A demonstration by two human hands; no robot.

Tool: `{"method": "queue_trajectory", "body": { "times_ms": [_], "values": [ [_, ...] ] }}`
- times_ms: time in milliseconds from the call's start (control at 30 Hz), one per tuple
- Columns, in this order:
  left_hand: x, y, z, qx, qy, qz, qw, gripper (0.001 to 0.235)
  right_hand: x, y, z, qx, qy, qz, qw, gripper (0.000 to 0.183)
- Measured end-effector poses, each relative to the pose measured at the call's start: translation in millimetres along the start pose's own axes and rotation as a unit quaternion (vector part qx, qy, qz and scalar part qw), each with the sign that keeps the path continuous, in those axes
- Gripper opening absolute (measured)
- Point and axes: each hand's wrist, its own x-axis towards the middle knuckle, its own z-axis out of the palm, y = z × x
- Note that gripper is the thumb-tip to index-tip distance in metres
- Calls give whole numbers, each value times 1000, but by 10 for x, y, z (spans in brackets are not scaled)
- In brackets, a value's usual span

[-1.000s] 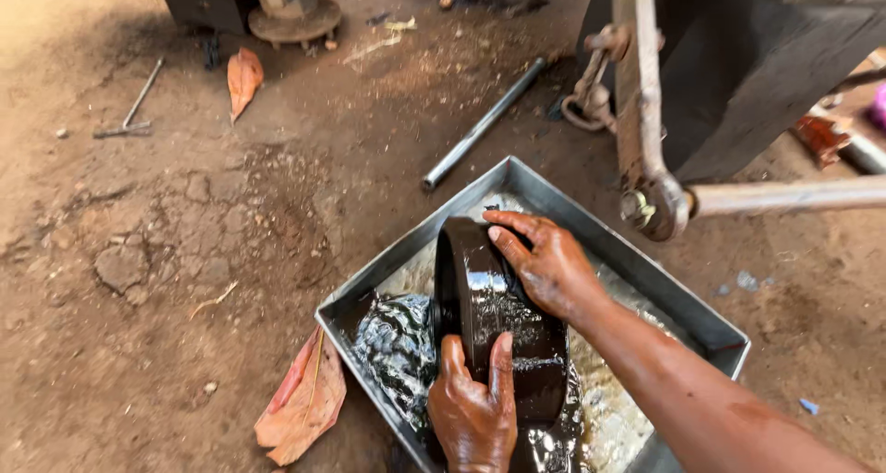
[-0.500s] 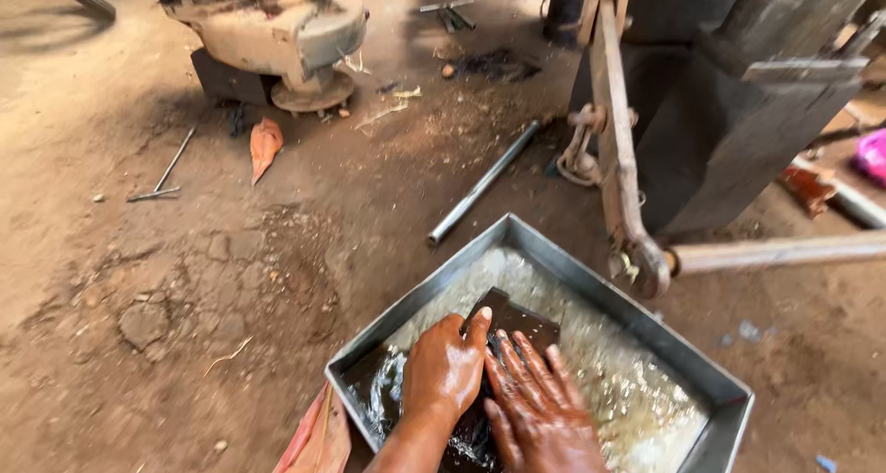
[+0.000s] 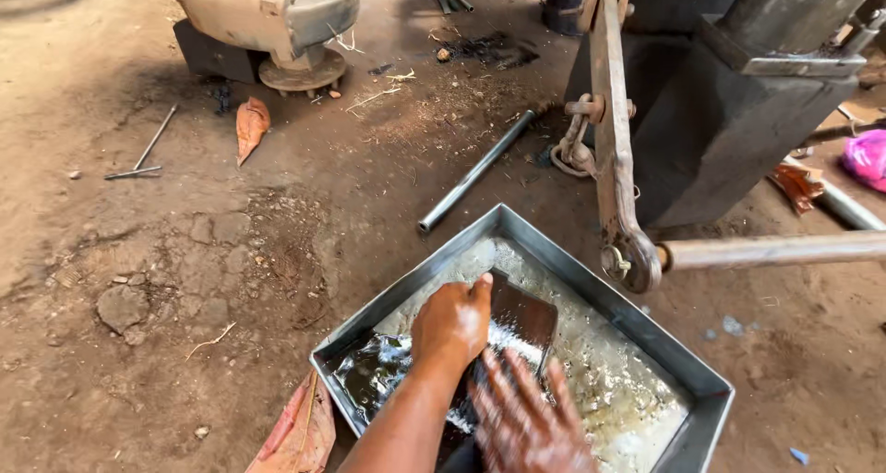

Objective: The person washes a dark rectangular metal part and a cylindrical metal part in a metal tray filled with water. They scrub the surfaces with their hands, rinse the parts, and turn them over to clean different sides.

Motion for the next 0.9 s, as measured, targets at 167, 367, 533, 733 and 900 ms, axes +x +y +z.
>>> {"method": "queue_trajectory", "body": {
  "times_ms": [167, 367, 533, 733, 900],
  "values": [
    [287, -40, 276, 19, 19, 68, 997, 59, 403, 862, 225, 92, -142, 234, 957, 57],
    [361, -661, 173, -125, -81, 185, 971, 66, 781, 1076, 494, 201, -255, 340, 882, 56],
    [-215, -1255, 288, -195, 79, 259, 943, 72, 755, 858, 311, 179, -279, 353, 875, 59],
    [-267, -1440, 464, -221, 75, 34, 972, 74, 721, 273, -11, 104, -200, 286, 931, 55],
    [-319, -1495, 352, -241, 121, -10, 963, 72, 326, -9, 137, -4, -33, 19, 999, 64]
  ]
}}
